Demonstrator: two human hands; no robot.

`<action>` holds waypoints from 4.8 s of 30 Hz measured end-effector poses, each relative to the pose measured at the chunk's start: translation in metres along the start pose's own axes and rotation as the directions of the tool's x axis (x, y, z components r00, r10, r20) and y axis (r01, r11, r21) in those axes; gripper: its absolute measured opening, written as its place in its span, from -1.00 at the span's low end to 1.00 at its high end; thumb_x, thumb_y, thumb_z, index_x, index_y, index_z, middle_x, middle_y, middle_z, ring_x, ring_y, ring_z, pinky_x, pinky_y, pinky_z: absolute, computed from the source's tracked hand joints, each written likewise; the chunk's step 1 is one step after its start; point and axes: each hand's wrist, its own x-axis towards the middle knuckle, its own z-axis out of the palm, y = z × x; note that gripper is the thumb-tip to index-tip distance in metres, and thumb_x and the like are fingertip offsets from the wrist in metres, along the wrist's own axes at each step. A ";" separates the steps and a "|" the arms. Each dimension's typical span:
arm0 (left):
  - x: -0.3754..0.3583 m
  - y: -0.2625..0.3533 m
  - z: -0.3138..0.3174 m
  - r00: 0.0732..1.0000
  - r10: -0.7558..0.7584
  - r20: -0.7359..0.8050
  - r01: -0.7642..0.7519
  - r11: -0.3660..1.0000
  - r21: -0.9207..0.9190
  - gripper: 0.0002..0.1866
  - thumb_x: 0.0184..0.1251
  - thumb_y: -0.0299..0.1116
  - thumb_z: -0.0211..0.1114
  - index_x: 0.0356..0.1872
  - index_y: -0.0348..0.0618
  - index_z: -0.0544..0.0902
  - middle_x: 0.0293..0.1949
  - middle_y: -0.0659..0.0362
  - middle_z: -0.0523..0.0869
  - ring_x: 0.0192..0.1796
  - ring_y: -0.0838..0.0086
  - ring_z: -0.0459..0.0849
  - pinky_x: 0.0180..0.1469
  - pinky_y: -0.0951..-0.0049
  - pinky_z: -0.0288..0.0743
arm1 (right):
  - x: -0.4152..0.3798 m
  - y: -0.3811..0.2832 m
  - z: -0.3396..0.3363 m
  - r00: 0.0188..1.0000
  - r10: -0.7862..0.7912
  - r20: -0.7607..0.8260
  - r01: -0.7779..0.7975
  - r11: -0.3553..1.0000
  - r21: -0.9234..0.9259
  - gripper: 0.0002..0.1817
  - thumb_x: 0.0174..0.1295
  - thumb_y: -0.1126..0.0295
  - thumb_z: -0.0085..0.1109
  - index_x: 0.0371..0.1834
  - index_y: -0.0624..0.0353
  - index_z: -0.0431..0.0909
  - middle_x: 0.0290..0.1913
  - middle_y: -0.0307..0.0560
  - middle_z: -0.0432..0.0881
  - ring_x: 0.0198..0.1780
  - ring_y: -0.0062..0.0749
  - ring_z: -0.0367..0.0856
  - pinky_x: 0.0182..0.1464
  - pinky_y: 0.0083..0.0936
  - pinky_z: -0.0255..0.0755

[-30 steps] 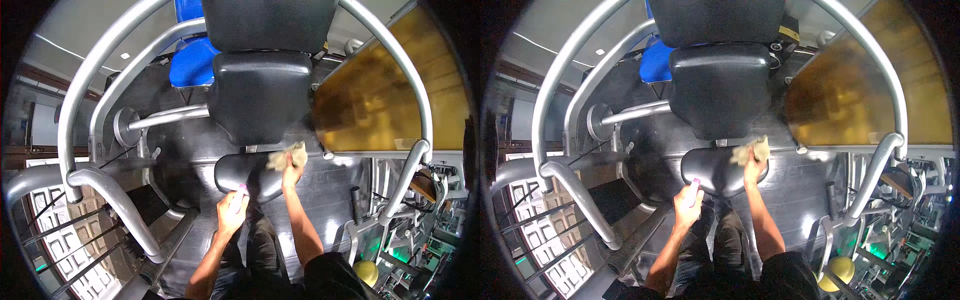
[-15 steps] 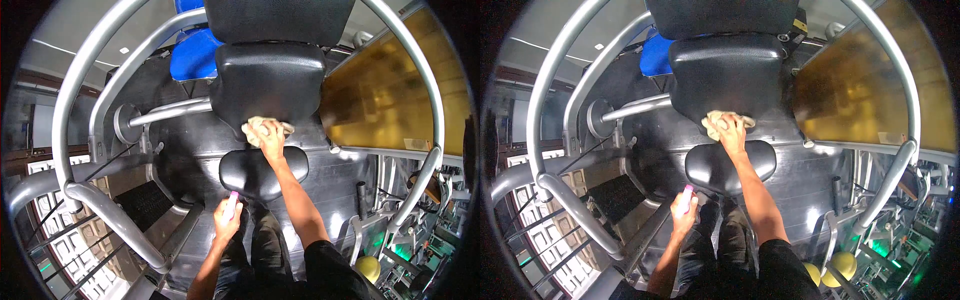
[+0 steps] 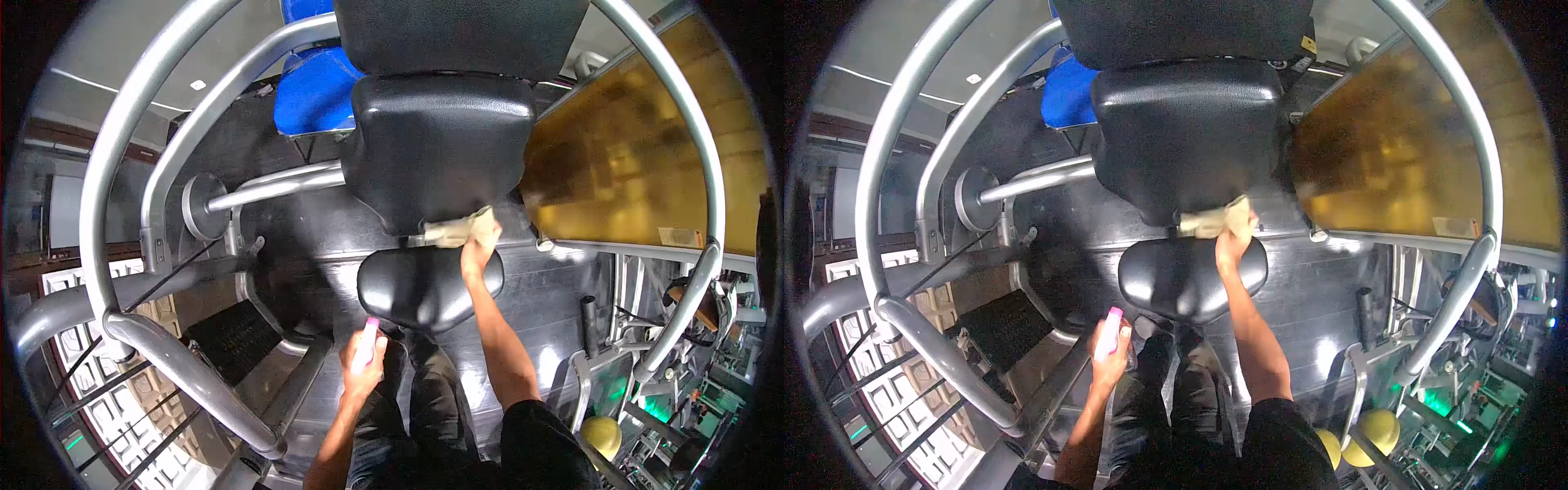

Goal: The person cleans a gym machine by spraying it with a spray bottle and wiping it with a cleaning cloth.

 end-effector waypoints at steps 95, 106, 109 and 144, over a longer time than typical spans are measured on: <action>-0.003 -0.016 -0.036 0.996 -0.051 -0.074 0.039 0.987 -0.156 -0.88 0.16 -0.52 0.37 -0.31 -0.23 0.61 -0.49 0.23 0.65 -0.44 0.65 0.55 -0.38 0.57 0.43 | -0.049 -0.102 0.107 0.270 -0.570 0.776 0.935 0.348 -0.070 -0.63 -0.08 0.39 0.23 -0.12 -0.17 0.70 0.06 -0.27 0.49 0.16 -0.24 0.40 0.27 -0.19 0.26; -0.003 -0.026 -0.043 0.995 -0.033 -0.097 0.022 0.994 -0.105 -0.88 0.12 -0.59 0.36 -0.34 -0.25 0.59 -0.45 0.17 0.67 -0.40 0.57 0.61 -0.32 0.52 0.48 | -0.031 -0.127 0.192 -0.182 0.233 0.955 0.816 -0.506 0.279 -0.55 0.36 0.16 -0.22 0.11 0.13 0.56 0.27 0.05 0.43 0.38 -0.03 0.25 0.48 -0.02 -0.17; -0.004 -0.024 -0.046 0.994 -0.071 -0.082 0.055 0.982 -0.181 -0.88 0.10 -0.61 0.35 -0.34 -0.26 0.59 -0.45 0.17 0.67 -0.39 0.56 0.63 -0.29 0.51 0.49 | -0.050 -0.085 0.193 -0.074 0.423 0.903 0.725 -0.599 0.340 -0.58 0.31 0.24 -0.11 0.13 0.20 0.54 0.20 0.09 0.49 0.32 -0.02 0.34 0.40 0.08 0.02; -0.005 -0.046 -0.046 0.996 -0.083 -0.043 0.079 0.994 -0.079 -0.87 0.24 -0.42 0.34 -0.38 -0.25 0.60 -0.57 0.26 0.57 -0.54 0.67 0.47 -0.50 0.56 0.35 | 0.067 0.053 -0.061 -0.185 0.024 0.983 0.971 0.159 0.179 -0.57 0.29 0.28 0.01 0.21 0.14 0.45 0.28 -0.18 0.45 0.32 -0.40 0.37 0.32 -0.39 0.34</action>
